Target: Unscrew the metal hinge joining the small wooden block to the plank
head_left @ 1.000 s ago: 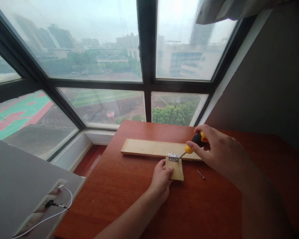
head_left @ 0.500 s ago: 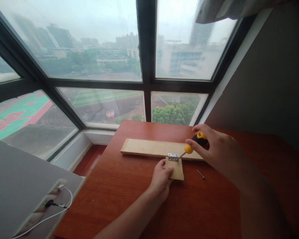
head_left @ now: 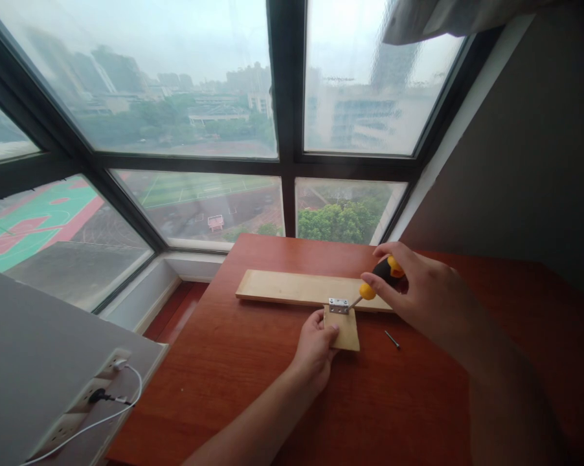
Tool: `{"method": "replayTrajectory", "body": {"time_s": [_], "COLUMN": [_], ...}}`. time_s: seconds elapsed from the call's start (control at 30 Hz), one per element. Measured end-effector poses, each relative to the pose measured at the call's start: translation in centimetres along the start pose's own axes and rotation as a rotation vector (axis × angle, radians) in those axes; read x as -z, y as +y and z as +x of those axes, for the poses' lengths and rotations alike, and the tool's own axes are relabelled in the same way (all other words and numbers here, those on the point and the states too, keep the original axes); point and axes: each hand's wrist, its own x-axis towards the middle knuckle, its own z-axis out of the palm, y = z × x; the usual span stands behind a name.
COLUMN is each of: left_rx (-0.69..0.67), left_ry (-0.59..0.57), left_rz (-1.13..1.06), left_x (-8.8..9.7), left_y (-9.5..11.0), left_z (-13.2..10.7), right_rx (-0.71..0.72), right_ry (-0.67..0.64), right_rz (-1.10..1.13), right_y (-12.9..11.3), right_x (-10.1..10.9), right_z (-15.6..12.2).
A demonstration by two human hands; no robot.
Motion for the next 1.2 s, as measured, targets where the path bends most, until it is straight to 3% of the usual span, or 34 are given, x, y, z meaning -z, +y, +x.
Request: {"method": "replayTrajectory", "body": {"time_s": [0.3,0.6,0.77,1.0,1.2], "left_rx": [-0.002,0.006,0.003,0.018,0.006], "left_ry": [-0.022,-0.012,-0.009,0.001,-0.008], "left_rz": [0.005,-0.009,-0.016,-0.016,-0.026], "left_x": [0.14,0.03,0.11,-0.07,0.0], "left_y": [-0.19,-0.07,-0.16,0.09,0.01], "left_z": [0.17,0.09,0.09,0.02,0.08], "right_rx": [0.042,-0.007,0.062,-0.023,0.013], "right_ry": [-0.021,0.064,-0.002,0.048,0.011], "right_rz": [0.122,-0.005,0.098,-0.08,0.05], "right_y": [-0.2,-0.27,-0.2,-0.34,-0.28], "right_x": [0.28,-0.16,0.13,0.06,0.21], "right_z": [-0.07,0.07,-0.19,-0.05,-0.01]}}
